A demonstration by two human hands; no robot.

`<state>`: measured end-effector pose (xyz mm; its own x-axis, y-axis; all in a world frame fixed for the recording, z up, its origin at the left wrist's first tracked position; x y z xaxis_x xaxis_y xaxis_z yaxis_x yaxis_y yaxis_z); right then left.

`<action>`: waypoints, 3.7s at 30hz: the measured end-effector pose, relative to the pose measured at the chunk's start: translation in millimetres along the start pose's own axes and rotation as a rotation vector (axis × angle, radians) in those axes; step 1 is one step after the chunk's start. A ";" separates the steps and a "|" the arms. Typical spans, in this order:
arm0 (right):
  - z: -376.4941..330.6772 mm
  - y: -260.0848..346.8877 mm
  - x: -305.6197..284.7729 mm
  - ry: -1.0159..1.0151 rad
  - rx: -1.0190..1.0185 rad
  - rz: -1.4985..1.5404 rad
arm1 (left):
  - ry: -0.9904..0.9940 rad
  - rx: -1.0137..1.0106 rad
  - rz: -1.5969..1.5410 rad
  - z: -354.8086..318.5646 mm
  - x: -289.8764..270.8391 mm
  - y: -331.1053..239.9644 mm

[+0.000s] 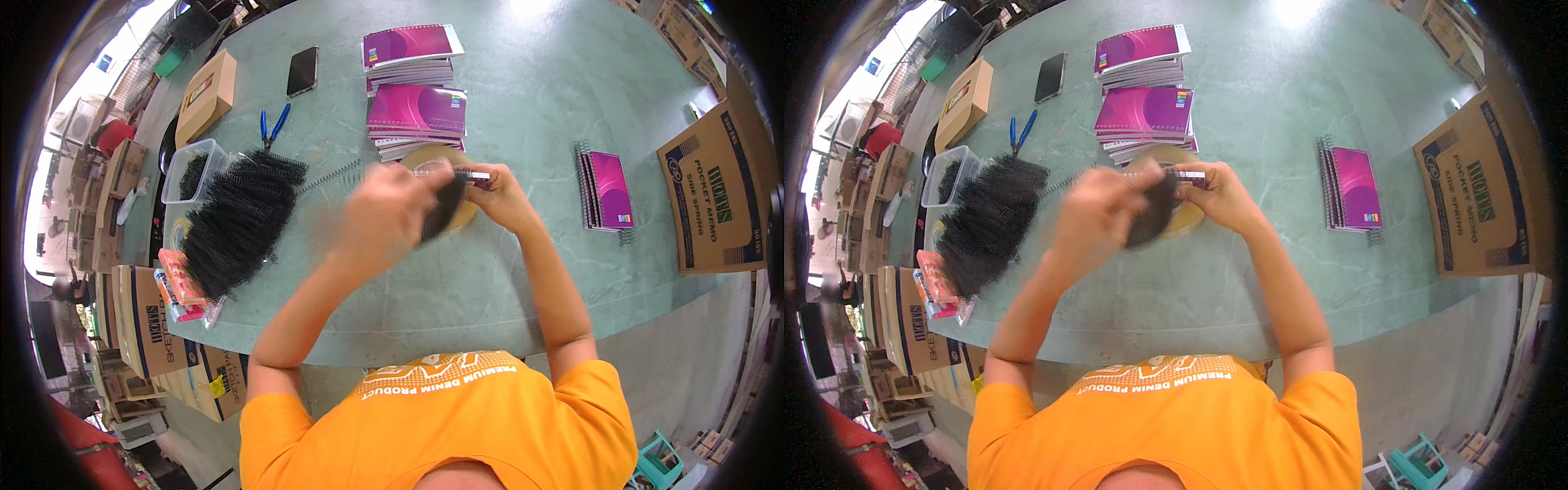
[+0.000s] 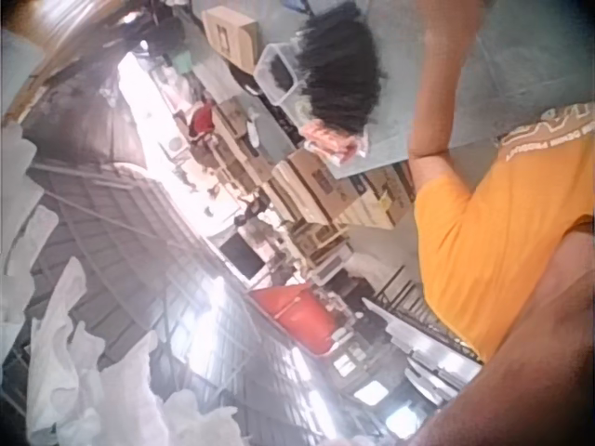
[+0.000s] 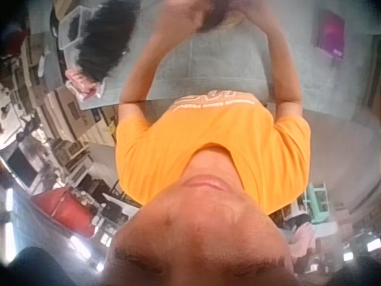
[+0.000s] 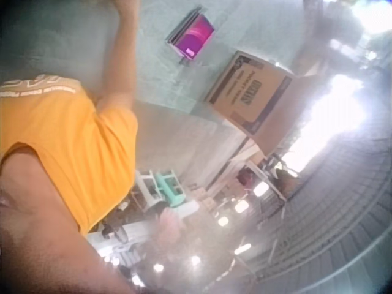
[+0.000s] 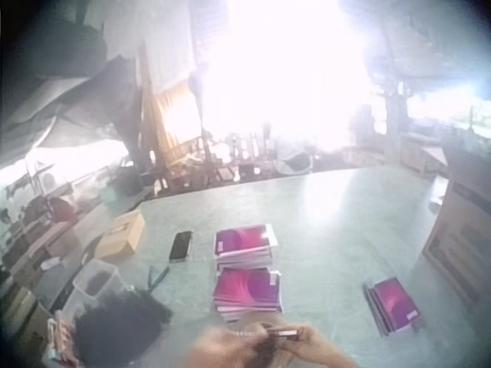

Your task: The person assembles notebooks by threading plastic coil spines through the punched holes of paper stacks and then trims the excess spine using a pair of snips.

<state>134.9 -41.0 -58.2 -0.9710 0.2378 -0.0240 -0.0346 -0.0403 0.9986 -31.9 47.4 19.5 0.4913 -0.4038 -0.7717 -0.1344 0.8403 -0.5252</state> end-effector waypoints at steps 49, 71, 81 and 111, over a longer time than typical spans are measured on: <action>-56.1 -14.8 -15.8 -0.688 0.063 -0.298 | 0.217 -0.477 0.197 25.8 12.7 -4.1; -137.0 48.2 -193.6 -0.879 0.086 -0.372 | 0.191 0.190 -0.213 17.1 70.5 -61.9; -161.3 -23.7 -240.3 -0.910 0.296 -0.641 | 0.254 0.033 -0.191 -13.6 69.9 -18.8; 23.6 68.1 24.4 -0.088 -0.409 -1.137 | -0.260 -0.253 0.536 -42.5 38.7 184.0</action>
<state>114.4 -15.1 10.3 -0.3189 0.4012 -0.8587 -0.9451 -0.0660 0.3202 -74.2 171.0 -122.3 0.4881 0.1751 -0.8551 -0.6016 0.7773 -0.1842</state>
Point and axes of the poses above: each hand's wrist, its own z-axis towards the middle knuckle, its own x-axis out of the palm, y = z × x, the point moved 2 cm from there along z, towards the middle knuckle, and after that the axes turned 5 degrees about -z, right-handed, at the moved point
